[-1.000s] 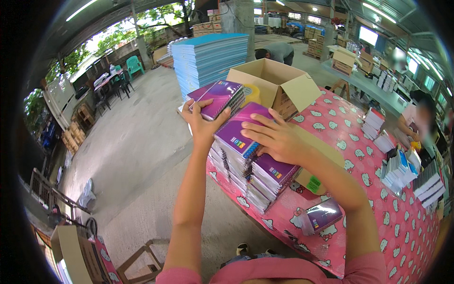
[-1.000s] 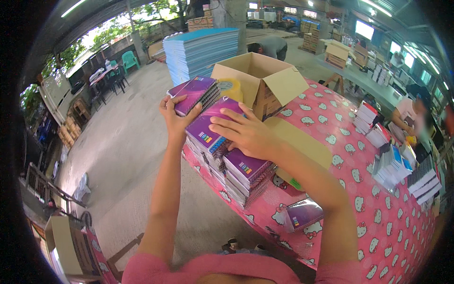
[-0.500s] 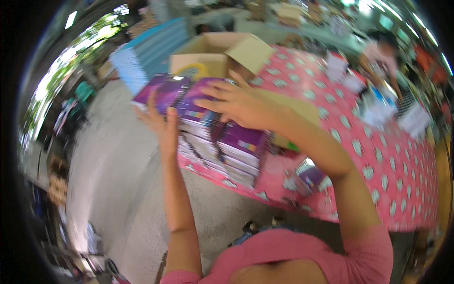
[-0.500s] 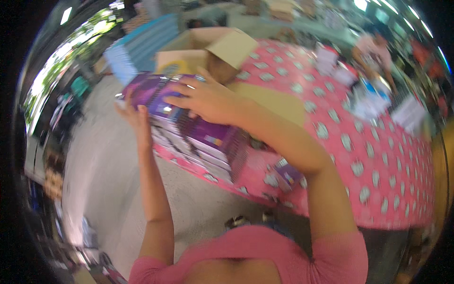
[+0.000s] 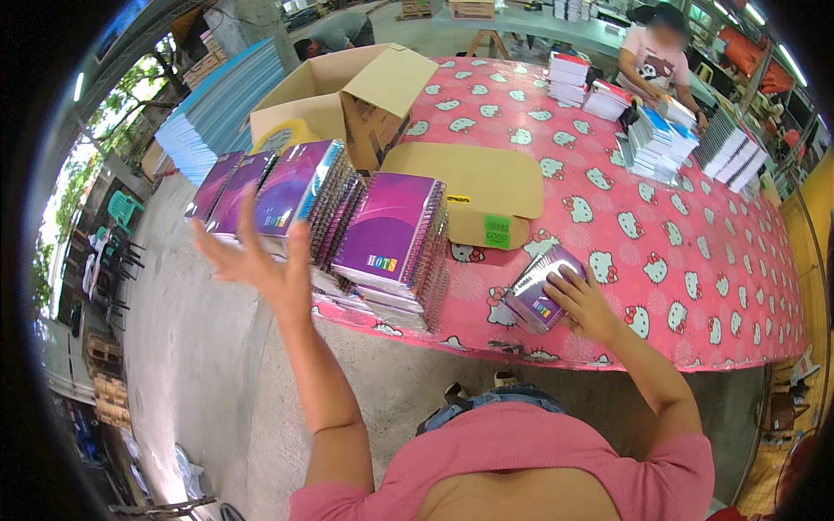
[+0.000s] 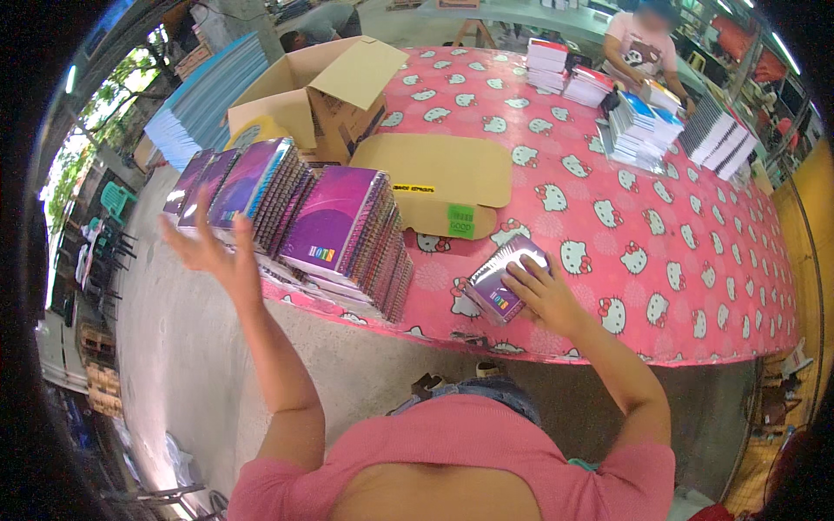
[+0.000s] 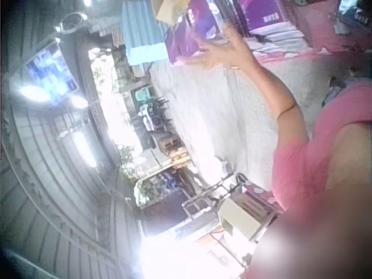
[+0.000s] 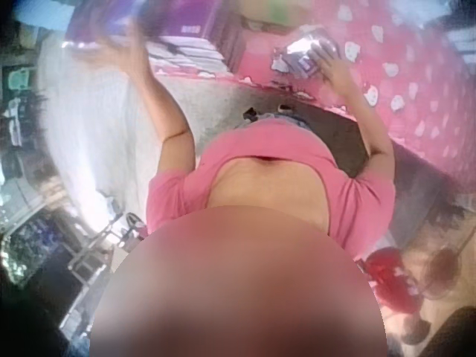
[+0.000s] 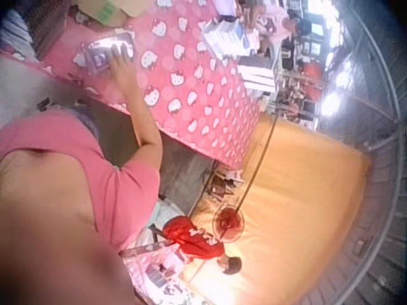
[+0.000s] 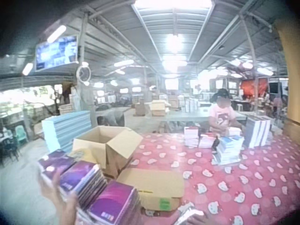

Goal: The person repeatedly picks up stacks of purple spiral-bound notebooks from a table, carries them to a cardboard box, and places them inside. She also handles pink notebooks, removes plastic wrapping, and uses a stapler to attach a label to a notebook before placing it in the box.

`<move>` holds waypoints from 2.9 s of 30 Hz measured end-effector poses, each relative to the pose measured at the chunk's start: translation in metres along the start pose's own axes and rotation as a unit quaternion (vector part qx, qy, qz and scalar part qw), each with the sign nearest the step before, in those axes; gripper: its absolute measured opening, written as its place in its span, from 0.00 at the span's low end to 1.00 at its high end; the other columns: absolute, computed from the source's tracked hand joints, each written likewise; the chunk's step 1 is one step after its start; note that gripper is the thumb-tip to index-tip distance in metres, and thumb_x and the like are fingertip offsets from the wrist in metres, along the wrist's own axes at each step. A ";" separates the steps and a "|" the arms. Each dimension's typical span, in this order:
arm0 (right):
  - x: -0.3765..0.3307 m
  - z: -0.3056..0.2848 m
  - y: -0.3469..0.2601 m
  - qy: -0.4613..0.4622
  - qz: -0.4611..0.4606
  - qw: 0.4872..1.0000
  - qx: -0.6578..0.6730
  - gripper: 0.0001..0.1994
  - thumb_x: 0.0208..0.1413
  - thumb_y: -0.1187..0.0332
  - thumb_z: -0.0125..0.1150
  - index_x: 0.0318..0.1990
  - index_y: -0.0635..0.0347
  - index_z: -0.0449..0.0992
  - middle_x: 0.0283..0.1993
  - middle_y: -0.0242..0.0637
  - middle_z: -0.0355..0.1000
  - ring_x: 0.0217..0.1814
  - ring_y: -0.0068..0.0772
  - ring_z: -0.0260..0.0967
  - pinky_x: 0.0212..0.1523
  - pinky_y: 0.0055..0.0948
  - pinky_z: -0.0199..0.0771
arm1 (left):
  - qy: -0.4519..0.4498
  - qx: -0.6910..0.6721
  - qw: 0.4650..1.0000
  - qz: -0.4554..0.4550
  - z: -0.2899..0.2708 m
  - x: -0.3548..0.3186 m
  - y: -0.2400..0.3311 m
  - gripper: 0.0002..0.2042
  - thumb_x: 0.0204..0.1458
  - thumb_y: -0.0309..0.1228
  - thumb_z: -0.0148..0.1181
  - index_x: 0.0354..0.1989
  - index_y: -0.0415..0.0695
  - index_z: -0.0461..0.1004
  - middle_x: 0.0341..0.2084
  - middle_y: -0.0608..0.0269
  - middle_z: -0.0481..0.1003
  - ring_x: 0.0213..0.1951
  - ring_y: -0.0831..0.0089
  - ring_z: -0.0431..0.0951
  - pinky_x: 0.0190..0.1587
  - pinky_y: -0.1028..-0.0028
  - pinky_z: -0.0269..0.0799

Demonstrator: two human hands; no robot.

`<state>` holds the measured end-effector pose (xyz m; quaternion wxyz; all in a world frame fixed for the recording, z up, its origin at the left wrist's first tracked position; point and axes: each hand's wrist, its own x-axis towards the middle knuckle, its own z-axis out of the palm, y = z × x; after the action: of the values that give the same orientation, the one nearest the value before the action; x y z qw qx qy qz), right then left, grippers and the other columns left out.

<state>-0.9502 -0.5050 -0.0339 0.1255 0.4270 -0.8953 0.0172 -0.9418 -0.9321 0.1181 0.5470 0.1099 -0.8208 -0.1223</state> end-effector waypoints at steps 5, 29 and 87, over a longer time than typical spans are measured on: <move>0.025 -0.044 0.004 0.163 0.044 0.958 0.234 0.39 0.37 0.65 0.67 0.60 0.63 0.58 0.63 0.46 0.56 0.67 0.53 0.49 0.64 0.51 0.45 | -0.038 -0.016 0.999 -0.020 0.007 -0.007 -0.009 0.34 0.45 0.60 0.51 0.57 0.52 0.65 0.65 0.45 0.40 0.67 0.48 0.35 0.57 0.36 0.24; -0.014 0.121 0.005 0.260 0.369 0.723 0.523 0.54 0.35 0.50 0.72 0.65 0.66 0.44 0.64 0.51 0.47 0.66 0.42 0.47 0.64 0.36 0.48 | 0.034 -0.130 0.987 0.092 0.016 -0.087 0.074 0.48 0.43 0.50 0.63 0.67 0.53 0.36 0.64 0.39 0.28 0.66 0.44 0.26 0.61 0.42 0.28; -0.550 -0.122 -0.728 0.666 0.659 -0.022 -0.349 0.10 0.57 0.70 0.53 0.43 0.66 0.71 0.40 0.35 0.71 0.40 0.24 0.69 0.42 0.25 0.68 | -0.973 -0.214 -0.020 0.077 -0.545 -0.693 0.466 0.07 0.49 0.32 0.56 0.37 0.51 0.68 0.30 0.71 0.68 0.31 0.77 0.68 0.37 0.70 0.65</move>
<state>-0.0329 -0.5323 -0.1030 -0.7311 0.6547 0.1841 -0.0537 -0.1977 -0.3176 -0.1338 0.7770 0.3020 0.4984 0.2381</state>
